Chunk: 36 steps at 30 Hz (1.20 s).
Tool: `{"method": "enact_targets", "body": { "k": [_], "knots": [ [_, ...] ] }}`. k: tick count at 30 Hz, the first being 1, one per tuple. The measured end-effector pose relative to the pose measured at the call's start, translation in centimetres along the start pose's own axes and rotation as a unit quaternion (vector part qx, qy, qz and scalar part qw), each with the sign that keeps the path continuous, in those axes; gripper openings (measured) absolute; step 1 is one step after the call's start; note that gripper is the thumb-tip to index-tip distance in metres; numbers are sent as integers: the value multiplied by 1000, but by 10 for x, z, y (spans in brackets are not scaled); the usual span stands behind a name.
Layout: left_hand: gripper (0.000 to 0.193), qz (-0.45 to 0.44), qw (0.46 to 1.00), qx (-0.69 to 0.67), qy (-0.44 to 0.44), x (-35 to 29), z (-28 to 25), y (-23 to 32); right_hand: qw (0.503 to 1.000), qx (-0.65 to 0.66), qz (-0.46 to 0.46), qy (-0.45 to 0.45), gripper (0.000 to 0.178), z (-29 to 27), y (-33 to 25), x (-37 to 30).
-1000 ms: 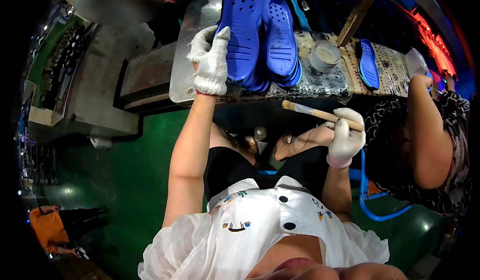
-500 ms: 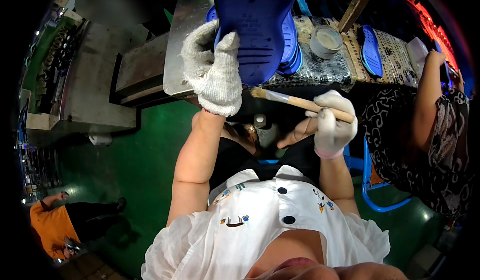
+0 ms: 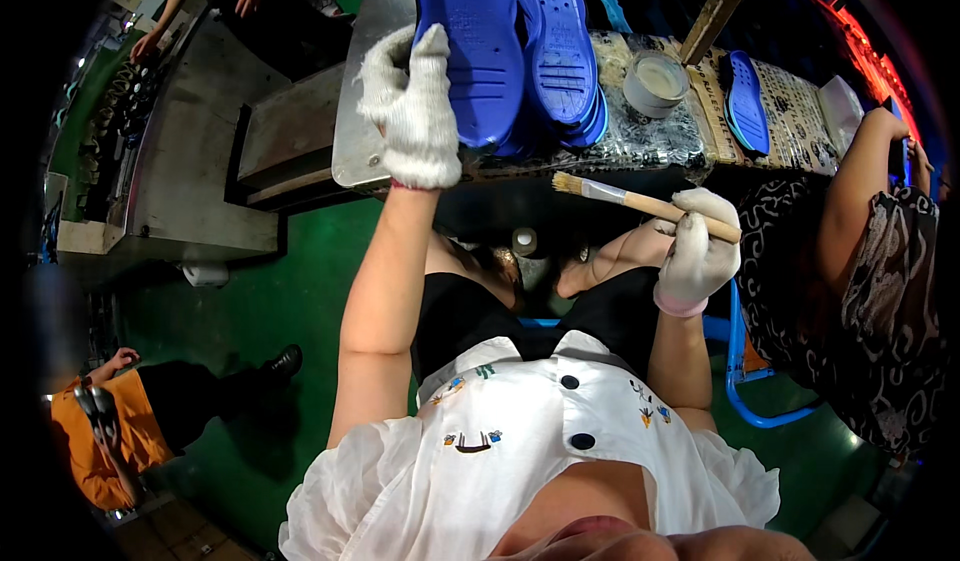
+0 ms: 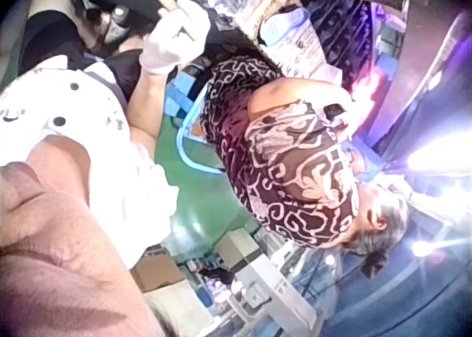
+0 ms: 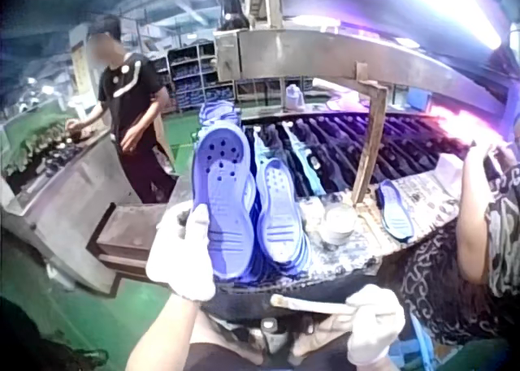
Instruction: The person applies a liquid from a small container onto the surface of blue shoe insoles using a brush, handling the insoles one by one and placing them onto a moving conveyor belt.
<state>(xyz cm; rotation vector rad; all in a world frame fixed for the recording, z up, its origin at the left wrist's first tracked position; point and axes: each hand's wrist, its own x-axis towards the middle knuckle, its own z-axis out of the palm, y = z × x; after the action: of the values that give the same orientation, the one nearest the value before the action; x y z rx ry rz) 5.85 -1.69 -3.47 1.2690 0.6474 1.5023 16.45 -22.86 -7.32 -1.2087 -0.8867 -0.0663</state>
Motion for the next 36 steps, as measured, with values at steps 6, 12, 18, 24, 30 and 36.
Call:
{"method": "enact_targets", "body": {
  "k": [6, 12, 18, 24, 30, 36],
  "knots": [
    [32, 164, 944, 285, -34, 58, -16, -52, 999, 12, 34, -23, 20, 2, -5, -4],
    [39, 76, 954, 287, -30, 39, -21, -56, 1000, 15, 11, -25, 22, 3, 4, -3],
    [42, 99, 956, 266, -74, 30, -21, -50, 998, 8, 41, -36, 22, 7, 5, 1],
    [49, 148, 958, 245, -4, 79, -67, -83, 997, 33, 70, -8, 19, 10, 0, -6],
    [71, 2, 733, 651, -194, 93, -85, -101, 997, 10, 72, -29, 18, 13, 3, -14],
    [63, -29, 697, 707, -119, 89, -111, -92, 999, 6, 49, -24, 16, 14, 0, -17]
  ]
}}
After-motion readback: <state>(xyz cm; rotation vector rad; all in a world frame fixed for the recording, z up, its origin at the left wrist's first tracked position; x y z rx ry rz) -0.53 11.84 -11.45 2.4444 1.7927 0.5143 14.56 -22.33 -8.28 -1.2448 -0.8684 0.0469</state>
